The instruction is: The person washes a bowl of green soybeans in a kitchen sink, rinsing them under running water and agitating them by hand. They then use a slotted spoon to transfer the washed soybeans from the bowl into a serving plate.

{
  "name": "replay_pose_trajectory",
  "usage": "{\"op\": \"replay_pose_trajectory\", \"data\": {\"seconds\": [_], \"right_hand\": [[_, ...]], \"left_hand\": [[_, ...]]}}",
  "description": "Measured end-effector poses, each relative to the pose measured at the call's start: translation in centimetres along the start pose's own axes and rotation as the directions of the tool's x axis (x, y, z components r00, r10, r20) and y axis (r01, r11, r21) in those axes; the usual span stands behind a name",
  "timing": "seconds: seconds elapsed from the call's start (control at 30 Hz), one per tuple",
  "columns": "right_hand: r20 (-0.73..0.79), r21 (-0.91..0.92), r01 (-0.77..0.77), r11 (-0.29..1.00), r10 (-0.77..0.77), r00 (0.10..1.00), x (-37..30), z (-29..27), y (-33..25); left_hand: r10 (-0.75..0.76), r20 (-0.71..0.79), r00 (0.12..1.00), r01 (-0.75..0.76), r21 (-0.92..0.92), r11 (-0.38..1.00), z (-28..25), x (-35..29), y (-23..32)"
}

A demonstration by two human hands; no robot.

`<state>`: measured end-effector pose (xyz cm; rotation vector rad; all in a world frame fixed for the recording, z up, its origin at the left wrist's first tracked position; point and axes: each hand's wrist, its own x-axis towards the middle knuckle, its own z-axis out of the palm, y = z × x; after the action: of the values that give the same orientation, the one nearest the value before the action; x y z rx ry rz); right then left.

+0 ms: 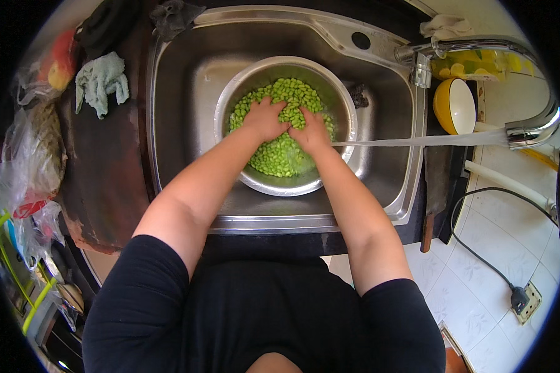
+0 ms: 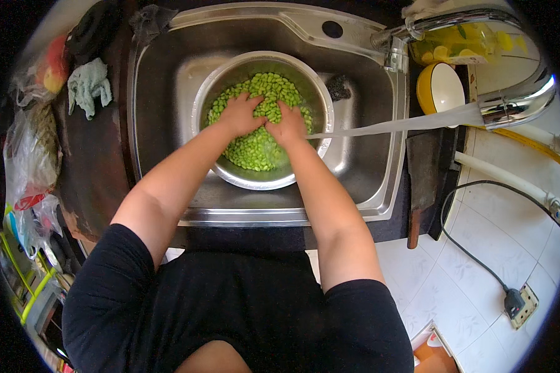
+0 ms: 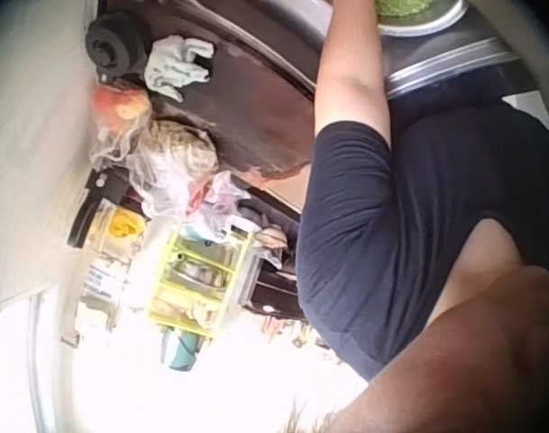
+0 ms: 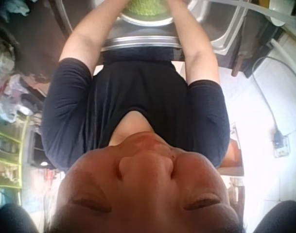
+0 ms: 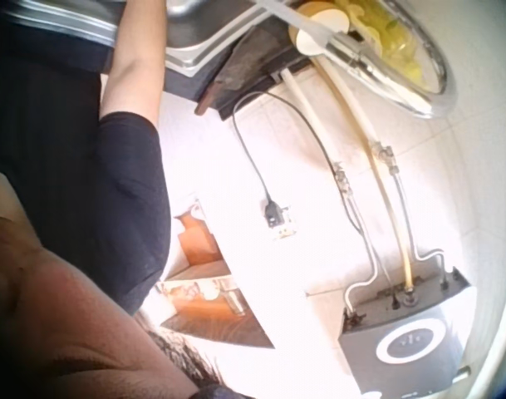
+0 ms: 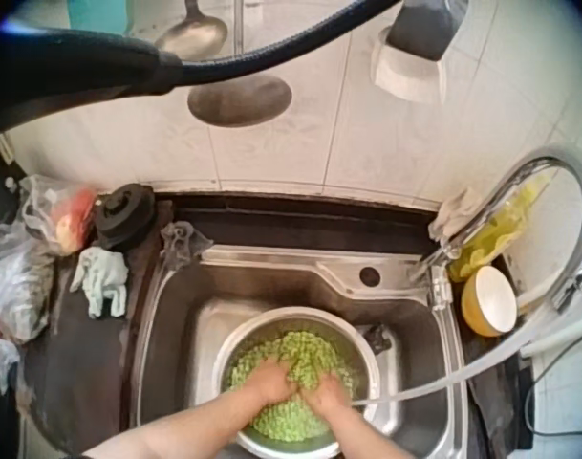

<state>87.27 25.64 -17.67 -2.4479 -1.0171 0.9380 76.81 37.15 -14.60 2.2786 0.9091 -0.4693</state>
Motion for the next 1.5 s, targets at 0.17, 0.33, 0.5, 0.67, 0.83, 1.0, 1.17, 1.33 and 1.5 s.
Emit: {"op": "replay_pose_trajectory", "data": {"seconds": [0.17, 0.33, 0.5, 0.67, 0.83, 1.0, 1.17, 1.33, 1.5], "right_hand": [[0.466, 0.813, -0.498, 0.302, 0.177, 0.867, -1.3, 0.7, -1.5], [0.452, 0.801, -0.495, 0.337, 0.202, 0.869, -2.8, -0.4, -3.5], [0.038, 0.488, 0.073, 0.870, -0.104, 0.994, -2.3, -1.9, -2.6], [-0.098, 0.191, 0.221, 0.956, -0.205, 0.974, -1.3, -5.6, -5.4], [-0.214, -0.069, 0.382, 0.922, -0.388, 0.897, 1.1, -4.4, -2.9], [0.024, 0.133, 0.110, 0.985, -0.114, 0.993, 1.4, -1.3, 1.8], [0.256, 0.531, -0.347, 0.773, 0.244, 0.935, 0.5, 1.1, 1.9], [0.557, 0.791, -0.596, 0.139, 0.240, 0.795, -2.4, -0.1, -3.2], [0.181, 0.779, -0.234, 0.582, 0.147, 0.972, -4.3, -1.8, -5.1]], "left_hand": [[-0.275, 0.197, 0.941, 0.307, -0.837, 0.453, 3.4, -0.1, -1.3], [-0.185, 0.417, 0.890, 0.436, -0.897, 0.074, 0.9, -2.5, -0.1], [-0.233, -0.006, 0.972, 0.135, -0.800, 0.585, -0.8, -3.5, 0.8], [-0.003, -0.289, 0.957, -0.148, -0.498, 0.855, -2.8, -1.4, 0.0], [0.180, -0.404, 0.897, -0.213, -0.038, 0.976, -2.5, 1.2, -1.3], [-0.052, -0.135, 0.989, 0.039, -0.097, 0.995, -0.2, 0.2, -2.3], [-0.261, 0.008, 0.965, 0.241, -0.412, 0.879, 1.8, -0.7, -2.7], [-0.272, 0.316, 0.909, 0.378, -0.900, 0.218, 4.0, -0.9, -1.6], [-0.351, 0.265, 0.898, 0.285, -0.959, 0.004, 2.5, -2.3, -0.1]]}}
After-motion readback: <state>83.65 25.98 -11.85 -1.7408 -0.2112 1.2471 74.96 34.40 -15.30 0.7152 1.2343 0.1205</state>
